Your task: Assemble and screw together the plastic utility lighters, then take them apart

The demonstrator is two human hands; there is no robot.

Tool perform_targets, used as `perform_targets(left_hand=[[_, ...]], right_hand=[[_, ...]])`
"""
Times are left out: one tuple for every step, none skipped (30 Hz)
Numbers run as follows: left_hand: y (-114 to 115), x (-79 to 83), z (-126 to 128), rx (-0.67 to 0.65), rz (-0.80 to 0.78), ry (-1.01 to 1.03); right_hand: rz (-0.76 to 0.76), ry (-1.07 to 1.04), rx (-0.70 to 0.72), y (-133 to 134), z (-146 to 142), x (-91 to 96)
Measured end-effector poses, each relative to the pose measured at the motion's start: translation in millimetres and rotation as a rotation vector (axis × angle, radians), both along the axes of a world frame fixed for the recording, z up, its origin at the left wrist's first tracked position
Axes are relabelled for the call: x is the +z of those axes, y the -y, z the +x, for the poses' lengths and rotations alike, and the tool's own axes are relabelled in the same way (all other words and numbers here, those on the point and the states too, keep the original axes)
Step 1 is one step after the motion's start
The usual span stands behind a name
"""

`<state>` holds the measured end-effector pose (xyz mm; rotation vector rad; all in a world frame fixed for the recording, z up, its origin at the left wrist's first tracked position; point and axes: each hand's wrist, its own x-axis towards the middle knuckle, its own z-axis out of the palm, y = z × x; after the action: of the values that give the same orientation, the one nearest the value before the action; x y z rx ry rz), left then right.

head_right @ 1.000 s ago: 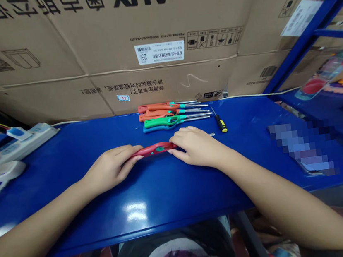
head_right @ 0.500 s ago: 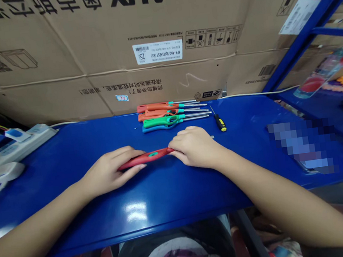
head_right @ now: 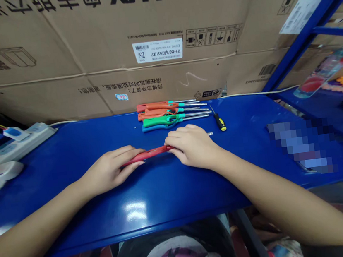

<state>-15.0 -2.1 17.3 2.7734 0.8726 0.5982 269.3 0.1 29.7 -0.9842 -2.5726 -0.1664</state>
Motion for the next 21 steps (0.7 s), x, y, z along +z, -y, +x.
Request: perform_targets(left_hand=[[-0.4, 0.7, -0.8, 0.012, 0.009, 0.001], [-0.9, 1.6, -1.8, 0.024, 0.019, 0.003], [-1.4, 2.5, -2.8, 0.034, 0.029, 0.001], [-1.9, 3.5, -3.8, 0.041, 0.038, -0.002], [-2.4, 4.5, -4.6, 0.047, 0.046, -0.008], [-2.8, 5.4, -5.2, 0.052, 0.054, -0.012], [-3.2, 6.1, -5.5, 0.058, 0.060, -0.016], [-3.6, 6.7, -5.5, 0.065, 0.064, -0.020], [-3.8, 7.1, -5.5, 0.074, 0.067, -0.023], [-4.1, 7.3, -5.4, 0.083, 0.065, -0.027], [-4.3, 7.4, -5.2, 0.091, 0.062, -0.029], [-4.6, 7.3, -5.2, 0.100, 0.059, -0.030], [-5.0, 7.2, -5.3, 0.107, 0.056, -0.030], [-5.5, 7.0, -5.5, 0.115, 0.054, -0.028], [-6.0, 6.9, -5.7, 0.124, 0.052, -0.024], [-6.6, 6.7, -6.0, 0.131, 0.050, -0.019], [-7.1, 6.6, -6.3, 0.136, 0.047, -0.012], [-7.6, 6.6, -6.5, 0.139, 0.042, -0.004], [-7.8, 6.6, -6.5, 0.140, 0.036, 0.006], [-7.8, 6.5, -6.3, 0.137, 0.031, 0.017], [-7.4, 6.3, -5.9, 0.131, 0.026, 0.027]], right_hand=[[0.001, -0.007, -0.018, -1.2, -0.1, -1.0], [0.002, -0.017, -0.038, -2.9, 0.4, -1.9], [0.004, -0.026, -0.062, -5.2, 1.6, -2.5], [0.007, -0.029, -0.092, -7.6, 3.5, -2.7], [0.013, -0.026, -0.129, -10.2, 6.1, -2.3], [0.021, -0.015, -0.177, -12.7, 9.3, -1.4], [0.027, 0.004, -0.233, -15.0, 12.7, -0.1], [0.028, 0.029, -0.294, -17.0, 16.4, 1.6], [0.023, 0.055, -0.352, -18.5, 19.9, 3.5], [0.012, 0.075, -0.401, -19.8, 23.2, 5.4], [-0.004, 0.087, -0.432, -20.7, 26.1, 7.3], [-0.021, 0.091, -0.444, -21.4, 28.6, 9.1], [-0.031, 0.090, -0.435, -21.9, 30.6, 10.8], [-0.032, 0.090, -0.409, -22.5, 32.2, 12.3], [-0.021, 0.095, -0.374, -23.0, 33.5, 13.5], [0.002, 0.105, -0.334, -23.6, 34.4, 14.6], [0.033, 0.117, -0.293, -24.2, 35.1, 15.3], [0.066, 0.124, -0.253, -24.7, 35.3, 15.7], [0.098, 0.125, -0.211, -25.1, 35.1, 15.6], [0.125, 0.118, -0.170, -25.3, 34.4, 15.0], [0.145, 0.105, -0.126, -25.1, 33.0, 13.9]])
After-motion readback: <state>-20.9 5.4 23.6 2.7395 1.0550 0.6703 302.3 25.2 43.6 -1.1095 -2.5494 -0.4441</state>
